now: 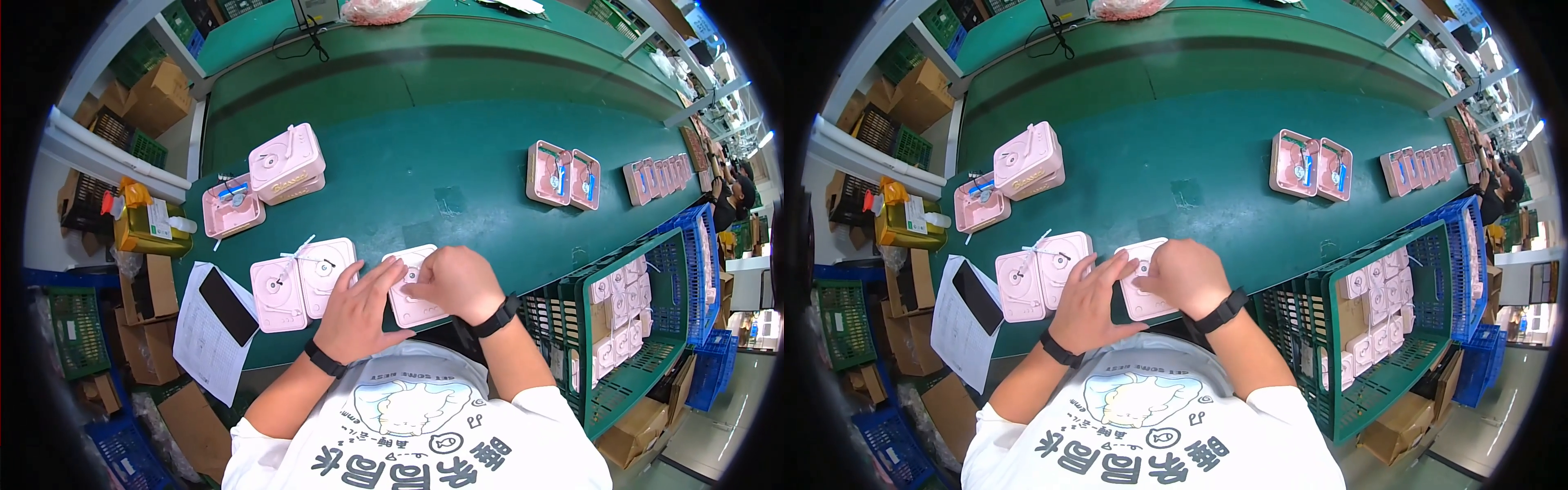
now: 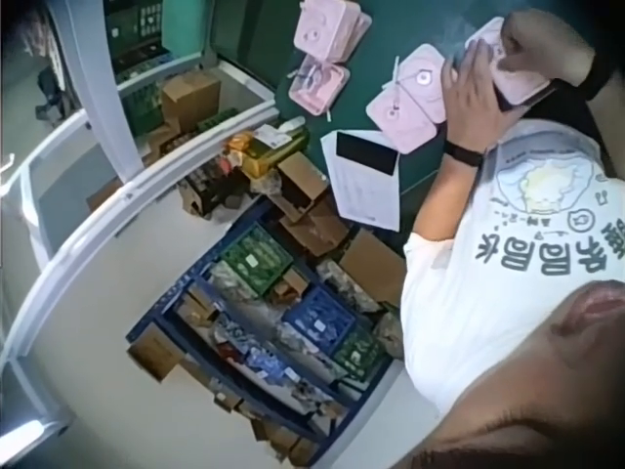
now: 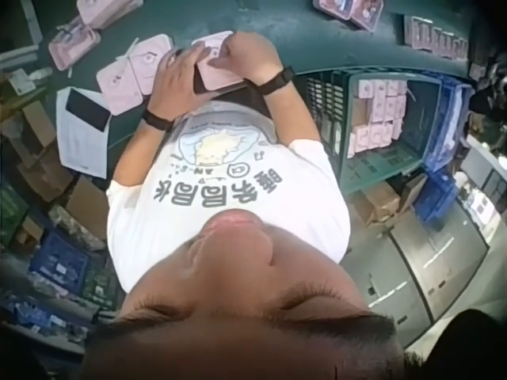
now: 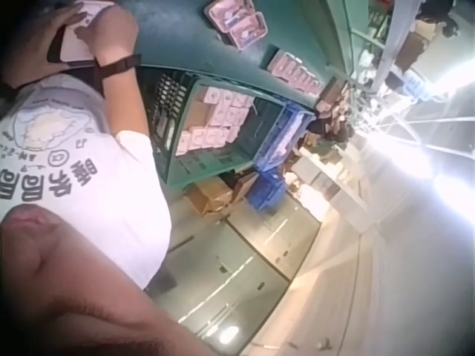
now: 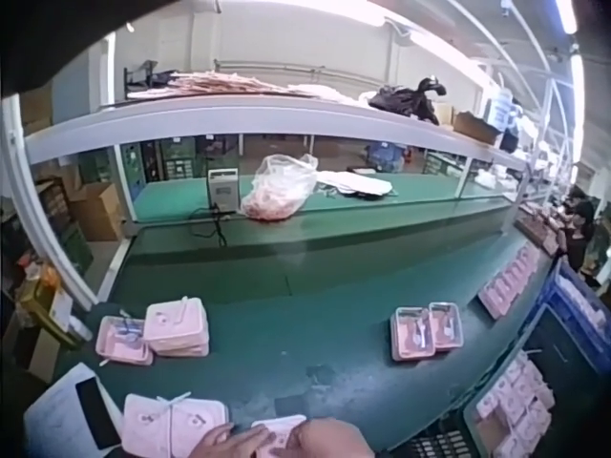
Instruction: The person assembles a pink electronic device by inserting a white component and threading a wire through it before placing the unit into a green crate.
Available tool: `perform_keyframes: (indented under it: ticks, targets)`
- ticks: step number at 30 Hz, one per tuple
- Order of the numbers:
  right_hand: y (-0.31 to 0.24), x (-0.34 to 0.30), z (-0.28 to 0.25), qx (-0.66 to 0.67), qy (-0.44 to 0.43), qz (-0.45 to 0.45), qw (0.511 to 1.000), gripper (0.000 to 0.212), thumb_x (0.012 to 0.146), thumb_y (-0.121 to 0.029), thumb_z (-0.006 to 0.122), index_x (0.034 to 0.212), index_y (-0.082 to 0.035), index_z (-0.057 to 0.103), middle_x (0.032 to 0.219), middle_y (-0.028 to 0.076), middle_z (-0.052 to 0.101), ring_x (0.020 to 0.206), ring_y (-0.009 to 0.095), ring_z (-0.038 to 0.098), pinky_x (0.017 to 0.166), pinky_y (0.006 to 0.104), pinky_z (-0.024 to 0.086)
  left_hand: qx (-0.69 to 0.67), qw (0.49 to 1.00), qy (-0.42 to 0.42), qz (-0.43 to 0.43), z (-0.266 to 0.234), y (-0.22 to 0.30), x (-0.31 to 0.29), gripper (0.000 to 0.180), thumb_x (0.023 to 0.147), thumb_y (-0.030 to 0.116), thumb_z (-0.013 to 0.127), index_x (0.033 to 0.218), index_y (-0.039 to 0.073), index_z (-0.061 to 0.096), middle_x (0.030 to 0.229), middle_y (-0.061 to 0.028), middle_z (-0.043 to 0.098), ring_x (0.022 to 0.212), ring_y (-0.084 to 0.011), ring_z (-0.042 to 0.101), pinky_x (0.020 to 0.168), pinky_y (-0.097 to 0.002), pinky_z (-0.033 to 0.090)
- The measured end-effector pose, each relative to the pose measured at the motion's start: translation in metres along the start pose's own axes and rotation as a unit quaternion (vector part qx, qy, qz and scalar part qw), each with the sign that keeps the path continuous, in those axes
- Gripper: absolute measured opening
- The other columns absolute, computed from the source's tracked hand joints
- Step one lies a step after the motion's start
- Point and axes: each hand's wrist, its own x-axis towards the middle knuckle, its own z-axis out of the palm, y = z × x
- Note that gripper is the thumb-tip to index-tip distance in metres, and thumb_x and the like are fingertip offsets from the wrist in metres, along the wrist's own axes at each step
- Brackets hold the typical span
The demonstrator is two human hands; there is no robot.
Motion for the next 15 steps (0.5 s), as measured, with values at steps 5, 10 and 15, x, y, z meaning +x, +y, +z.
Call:
perform_keyframes:
  ticks: [5,10,15]
  targets:
    - [0.006,-0.002,-0.014,-0.027,-0.028,-0.046,0.998,0.022,0.085,-0.027,0.094,0.092,-0.007,0.089,0.097,0.014,0.082,0.097,0.035,0.082,0.082,0.0456,0.064,-0.007,1.000,0.023,-0.014,0.007,0.001,-0.002,0.129,0.073,0.039,0.109,0.175,0.005,0.037,0.162,-0.0135,0.073,0.154,-0.0335,0.067,0.132,-0.0588,0.042]
    - [0.009,-0.004,-0.006,-0.065,0.037,-0.102,0.992,0.017,0.084,-0.019,0.089,0.097,-0.009,0.087,0.099,0.013,0.080,0.096,0.036,0.080,0.086,0.0455,0.064,-0.009,1.000,-0.002,-0.024,0.001,0.001,0.000,0.100,0.079,0.042,0.105,0.163,0.009,0.061,0.169,-0.0110,0.067,0.159,-0.0282,0.063,0.129,-0.0532,0.045]
    - [0.020,-0.009,0.004,0.000,0.109,-0.150,0.983,0.018,0.084,-0.013,0.090,0.100,-0.010,0.082,0.099,0.013,0.075,0.097,0.036,0.078,0.088,0.0453,0.064,0.001,1.000,-0.012,-0.002,0.000,0.000,0.001,0.084,0.083,0.044,0.101,0.154,0.012,0.072,0.168,-0.0100,0.068,0.158,-0.0302,0.063,0.127,-0.0524,0.047]
